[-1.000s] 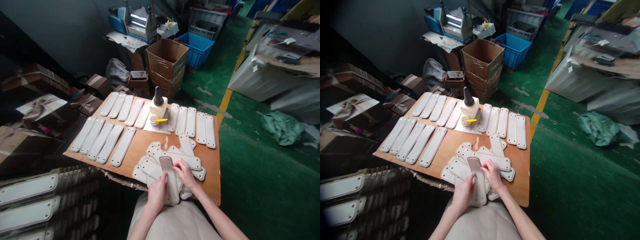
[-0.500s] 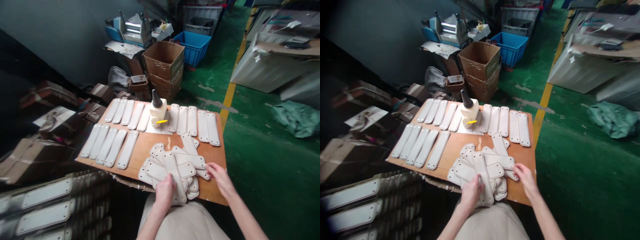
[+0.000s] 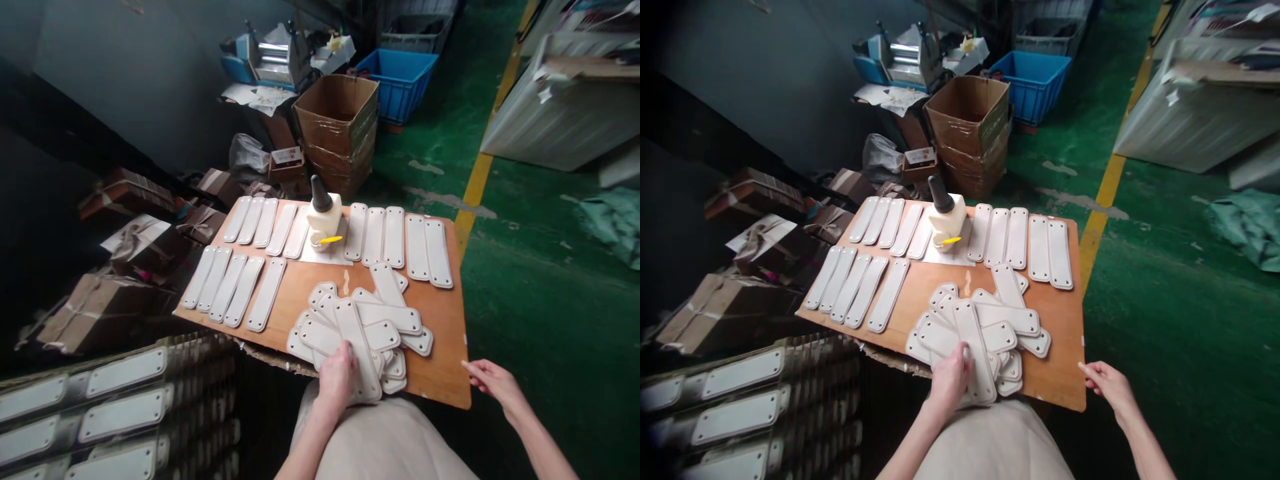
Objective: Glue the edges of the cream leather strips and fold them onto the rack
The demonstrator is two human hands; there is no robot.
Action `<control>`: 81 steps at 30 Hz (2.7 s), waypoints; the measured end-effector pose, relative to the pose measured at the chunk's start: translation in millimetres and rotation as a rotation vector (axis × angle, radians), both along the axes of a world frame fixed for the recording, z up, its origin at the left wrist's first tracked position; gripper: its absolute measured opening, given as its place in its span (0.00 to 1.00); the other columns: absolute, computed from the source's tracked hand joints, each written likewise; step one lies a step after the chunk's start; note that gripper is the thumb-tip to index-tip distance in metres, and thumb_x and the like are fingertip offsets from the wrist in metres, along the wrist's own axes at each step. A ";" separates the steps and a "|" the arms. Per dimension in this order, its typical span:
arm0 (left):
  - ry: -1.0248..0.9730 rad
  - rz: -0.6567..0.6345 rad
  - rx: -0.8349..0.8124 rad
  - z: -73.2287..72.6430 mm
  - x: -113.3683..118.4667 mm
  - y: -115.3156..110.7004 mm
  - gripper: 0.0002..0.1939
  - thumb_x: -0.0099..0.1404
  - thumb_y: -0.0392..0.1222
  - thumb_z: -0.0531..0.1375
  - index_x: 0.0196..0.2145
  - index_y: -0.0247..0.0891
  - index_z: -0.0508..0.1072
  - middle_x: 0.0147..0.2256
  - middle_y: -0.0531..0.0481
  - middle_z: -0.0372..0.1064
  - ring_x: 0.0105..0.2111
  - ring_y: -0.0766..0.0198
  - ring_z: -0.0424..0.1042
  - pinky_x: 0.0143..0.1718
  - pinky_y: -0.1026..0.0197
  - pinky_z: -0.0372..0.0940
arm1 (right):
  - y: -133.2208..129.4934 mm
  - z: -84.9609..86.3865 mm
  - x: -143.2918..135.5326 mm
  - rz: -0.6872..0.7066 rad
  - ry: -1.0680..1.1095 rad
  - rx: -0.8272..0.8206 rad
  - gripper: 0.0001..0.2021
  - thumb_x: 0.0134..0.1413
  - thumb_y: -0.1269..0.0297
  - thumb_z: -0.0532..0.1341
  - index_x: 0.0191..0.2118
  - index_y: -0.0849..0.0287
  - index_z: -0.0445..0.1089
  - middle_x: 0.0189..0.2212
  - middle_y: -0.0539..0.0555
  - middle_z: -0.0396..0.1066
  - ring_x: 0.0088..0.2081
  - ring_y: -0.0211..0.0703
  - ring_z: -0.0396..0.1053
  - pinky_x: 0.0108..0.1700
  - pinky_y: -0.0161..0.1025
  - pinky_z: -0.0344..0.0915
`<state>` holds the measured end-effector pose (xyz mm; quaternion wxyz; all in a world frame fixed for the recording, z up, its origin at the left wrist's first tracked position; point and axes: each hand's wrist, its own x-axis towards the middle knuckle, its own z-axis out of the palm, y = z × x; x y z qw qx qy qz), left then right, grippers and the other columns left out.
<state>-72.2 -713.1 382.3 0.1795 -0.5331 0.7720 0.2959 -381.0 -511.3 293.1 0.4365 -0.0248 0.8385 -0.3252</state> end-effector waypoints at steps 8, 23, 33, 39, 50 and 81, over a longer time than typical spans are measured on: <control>0.211 0.120 0.067 6.2 11.8 -4.5 0.16 0.67 0.41 0.51 0.52 0.40 0.65 0.31 0.48 0.74 0.32 0.56 0.74 0.35 0.59 0.61 | 9.6 2.1 -6.6 -0.212 -0.148 -0.171 0.30 0.34 0.48 0.71 0.45 0.56 0.68 0.28 0.51 0.73 0.27 0.41 0.71 0.27 0.35 0.66; 0.708 1.625 0.715 -6.5 42.6 25.2 0.11 0.57 0.41 0.67 0.32 0.32 0.70 0.30 0.43 0.74 0.30 0.62 0.77 0.33 0.64 0.71 | -198.1 65.2 101.6 1.062 0.725 -0.276 0.24 0.49 0.57 0.69 0.51 0.57 0.67 0.45 0.62 0.68 0.48 0.58 0.64 0.49 0.51 0.61; 0.918 1.792 0.658 -6.7 32.1 34.4 0.10 0.61 0.37 0.64 0.40 0.35 0.71 0.39 0.44 0.77 0.32 0.63 0.77 0.31 0.65 0.70 | -209.7 54.3 126.5 1.088 0.593 -0.195 0.22 0.43 0.56 0.71 0.42 0.55 0.65 0.37 0.53 0.69 0.39 0.49 0.67 0.40 0.41 0.60; 1.013 1.601 0.439 -5.1 28.4 33.4 0.22 0.55 0.37 0.68 0.48 0.35 0.71 0.47 0.38 0.75 0.46 0.53 0.75 0.45 0.55 0.72 | -199.5 48.1 139.1 1.030 0.443 -0.288 0.17 0.51 0.56 0.66 0.46 0.54 0.65 0.37 0.51 0.70 0.38 0.47 0.70 0.38 0.39 0.62; 1.092 1.633 0.667 -16.2 36.4 9.4 0.16 0.57 0.38 0.67 0.43 0.32 0.74 0.42 0.37 0.76 0.42 0.51 0.77 0.38 0.56 0.74 | -187.5 57.1 182.4 1.034 0.255 -0.509 0.23 0.52 0.69 0.64 0.55 0.55 0.64 0.51 0.56 0.69 0.52 0.51 0.68 0.53 0.44 0.63; 1.191 1.543 0.498 -1.7 54.7 17.3 0.26 0.54 0.33 0.68 0.52 0.36 0.70 0.47 0.41 0.75 0.49 0.51 0.74 0.49 0.55 0.71 | -180.2 44.5 168.6 0.184 -0.198 -0.586 0.24 0.39 0.53 0.69 0.42 0.59 0.67 0.21 0.44 0.64 0.24 0.38 0.62 0.29 0.35 0.58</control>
